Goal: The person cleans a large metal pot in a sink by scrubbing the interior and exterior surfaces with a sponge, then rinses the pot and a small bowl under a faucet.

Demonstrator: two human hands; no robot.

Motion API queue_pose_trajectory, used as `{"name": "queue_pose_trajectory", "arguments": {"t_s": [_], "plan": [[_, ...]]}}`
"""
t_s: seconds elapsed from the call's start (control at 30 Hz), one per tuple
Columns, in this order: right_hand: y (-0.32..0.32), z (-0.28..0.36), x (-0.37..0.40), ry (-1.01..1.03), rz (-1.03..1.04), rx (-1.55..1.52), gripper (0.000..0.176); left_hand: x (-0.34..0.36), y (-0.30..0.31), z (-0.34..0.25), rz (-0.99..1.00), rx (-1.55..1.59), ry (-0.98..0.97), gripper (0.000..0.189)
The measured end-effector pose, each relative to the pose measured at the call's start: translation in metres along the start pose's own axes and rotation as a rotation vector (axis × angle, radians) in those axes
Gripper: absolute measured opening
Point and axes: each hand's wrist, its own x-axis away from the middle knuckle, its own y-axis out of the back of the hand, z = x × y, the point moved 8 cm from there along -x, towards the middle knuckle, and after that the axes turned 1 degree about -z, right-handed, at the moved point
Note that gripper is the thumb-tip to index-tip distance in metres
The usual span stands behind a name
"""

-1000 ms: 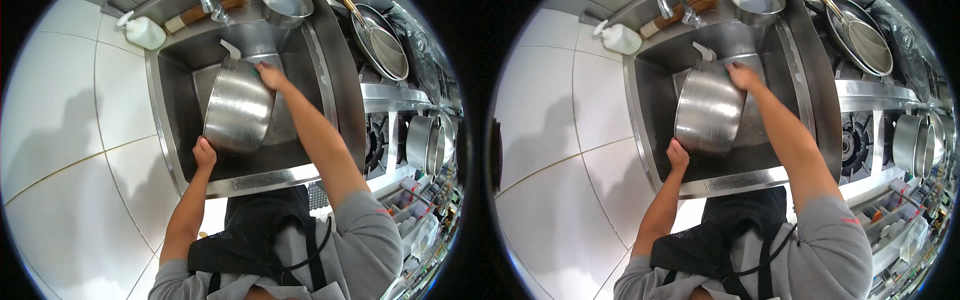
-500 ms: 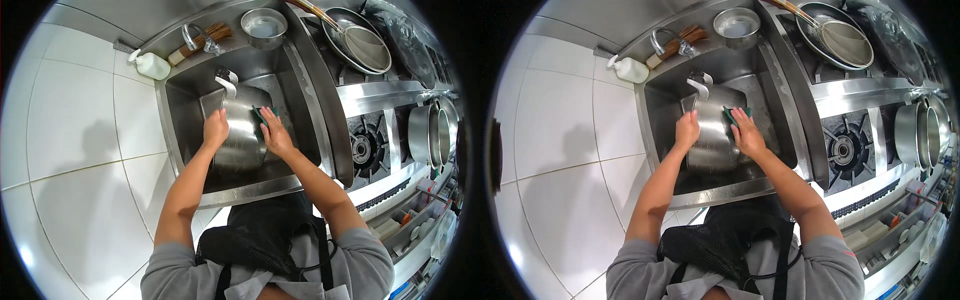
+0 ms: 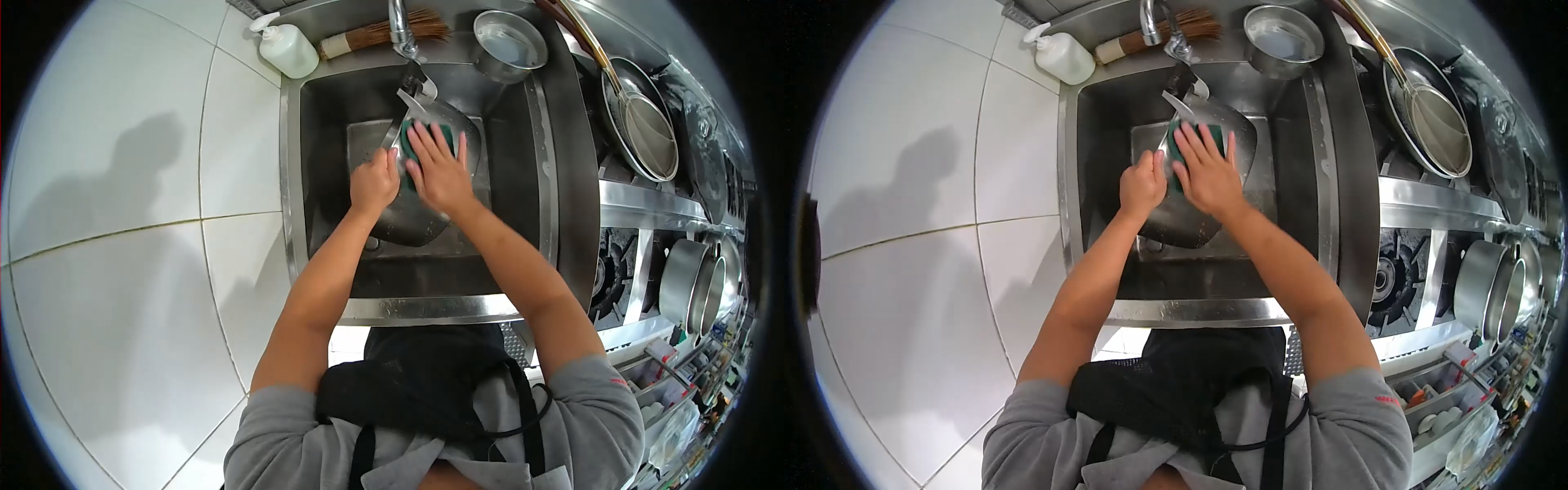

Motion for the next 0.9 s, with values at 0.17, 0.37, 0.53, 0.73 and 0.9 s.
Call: {"name": "queue_pose_trajectory", "arguments": {"t_s": [0.17, 0.37, 0.53, 0.73, 0.9], "plan": [[-0.004, 0.004, -0.024, 0.023, -0.011, 0.083, 0.055, 0.003, -0.003, 0.0, 0.061, 0.003, 0.03, 0.034], [-0.004, -0.014, 0.026, -0.129, 0.053, -0.002, 0.054, 0.0, -0.003, -0.002, 0.048, 0.002, 0.014, 0.034], [-0.021, -0.079, -0.005, -0.549, 0.049, -0.135, 0.051, 0.001, -0.01, 0.002, 0.077, 0.03, 0.016, 0.033], [-0.007, 0.008, 0.075, -0.192, 0.113, -0.081, 0.073, -0.002, -0.007, -0.002, 0.061, 0.101, -0.003, 0.032], [-0.024, -0.09, 0.004, -0.377, 0.009, -0.225, 0.06, 0.001, -0.01, 0.001, 0.068, 0.075, 0.016, 0.033]]}}
